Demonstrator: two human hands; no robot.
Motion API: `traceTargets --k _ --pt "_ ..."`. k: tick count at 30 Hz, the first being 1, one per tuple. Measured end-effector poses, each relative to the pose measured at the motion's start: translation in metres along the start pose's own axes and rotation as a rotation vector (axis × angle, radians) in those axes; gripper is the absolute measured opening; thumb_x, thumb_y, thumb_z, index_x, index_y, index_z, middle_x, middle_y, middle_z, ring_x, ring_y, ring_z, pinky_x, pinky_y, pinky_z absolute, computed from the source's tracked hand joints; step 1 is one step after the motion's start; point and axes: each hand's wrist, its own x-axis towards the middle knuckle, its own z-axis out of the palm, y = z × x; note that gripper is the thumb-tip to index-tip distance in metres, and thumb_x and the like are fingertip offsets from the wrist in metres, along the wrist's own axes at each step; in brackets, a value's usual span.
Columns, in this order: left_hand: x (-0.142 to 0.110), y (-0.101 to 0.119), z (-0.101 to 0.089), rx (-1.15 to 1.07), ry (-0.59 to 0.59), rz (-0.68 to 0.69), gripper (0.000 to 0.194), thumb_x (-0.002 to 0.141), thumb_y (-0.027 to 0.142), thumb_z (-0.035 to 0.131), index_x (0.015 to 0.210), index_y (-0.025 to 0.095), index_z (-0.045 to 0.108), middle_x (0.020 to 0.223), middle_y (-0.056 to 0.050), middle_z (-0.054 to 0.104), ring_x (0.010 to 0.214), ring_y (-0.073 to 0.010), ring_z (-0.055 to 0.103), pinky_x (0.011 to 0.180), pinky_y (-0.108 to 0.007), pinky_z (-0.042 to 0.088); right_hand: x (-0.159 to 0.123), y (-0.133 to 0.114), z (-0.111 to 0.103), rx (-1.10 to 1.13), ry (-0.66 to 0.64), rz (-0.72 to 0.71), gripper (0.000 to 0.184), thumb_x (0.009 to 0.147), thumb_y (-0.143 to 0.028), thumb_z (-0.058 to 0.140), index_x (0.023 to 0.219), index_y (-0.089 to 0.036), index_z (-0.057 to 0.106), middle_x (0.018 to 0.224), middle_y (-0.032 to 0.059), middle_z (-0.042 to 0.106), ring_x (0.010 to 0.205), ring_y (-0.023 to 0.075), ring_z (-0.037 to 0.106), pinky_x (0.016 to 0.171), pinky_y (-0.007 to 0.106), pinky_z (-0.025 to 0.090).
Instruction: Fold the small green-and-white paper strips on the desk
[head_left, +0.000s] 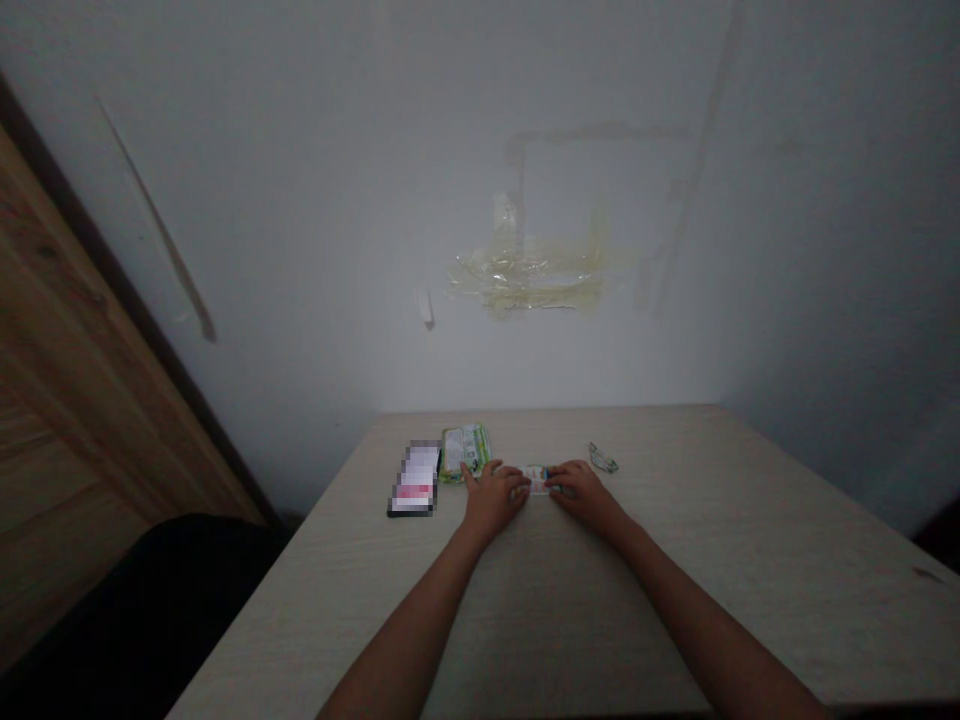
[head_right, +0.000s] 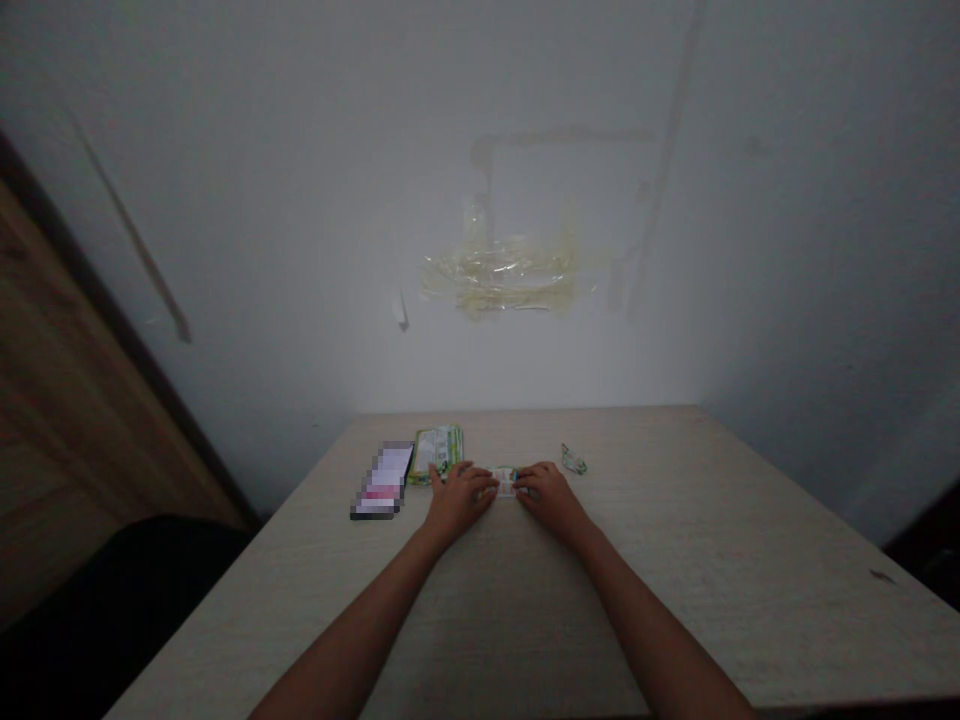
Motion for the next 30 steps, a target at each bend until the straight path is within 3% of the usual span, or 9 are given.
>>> traceTargets --k 15,20,27,30 --pt "0.0 0.005 -0.006 0.01 -0.041 -0.023 0.021 0.088 0.041 0.059 0.105 0.039 0.071 0.119 -0.001 0.068 0.129 -0.0299 0.042 0.107 -0.076 -0.008 0.004 -0.005 -0.005 -0.03 -0.052 -0.075 0.014 0.085 -0.023 0.064 0.092 -0.025 0.076 0.105 0.0067 0.073 0.106 0.0234 0.058 0.095 0.042 0.044" --pt "-0.001 0.006 -0.007 -0.01 -0.02 -0.021 0.018 0.087 0.042 0.061 0.099 0.037 0.072 0.115 -0.001 0.069 0.127 -0.0293 0.043 0.105 -0.078 -0.009 0.007 -0.001 -0.006 -0.05 -0.116 -0.069 0.008 0.08 -0.023 0.072 0.086 -0.025 0.076 0.095 0.005 0.075 0.108 0.0249 0.059 0.098 0.043 0.043" --pt "-0.001 0.008 -0.009 -0.016 -0.04 -0.043 0.019 0.086 0.044 0.061 0.1 0.036 0.072 0.118 -0.002 0.067 0.127 -0.0305 0.042 0.107 -0.076 -0.004 0.004 -0.002 -0.013 -0.091 -0.089 -0.04 0.016 0.079 -0.023 0.069 0.093 -0.026 0.076 0.106 0.0088 0.072 0.111 0.0262 0.06 0.097 0.044 0.044" --pt "-0.001 0.008 -0.008 -0.015 -0.026 -0.036 0.02 0.086 0.045 0.061 0.1 0.038 0.072 0.116 -0.002 0.068 0.126 -0.0306 0.043 0.107 -0.077 -0.003 0.003 -0.005 -0.013 -0.083 -0.073 -0.046 0.017 0.08 -0.021 0.066 0.093 -0.026 0.075 0.101 0.0077 0.073 0.11 0.0257 0.06 0.097 0.044 0.043"
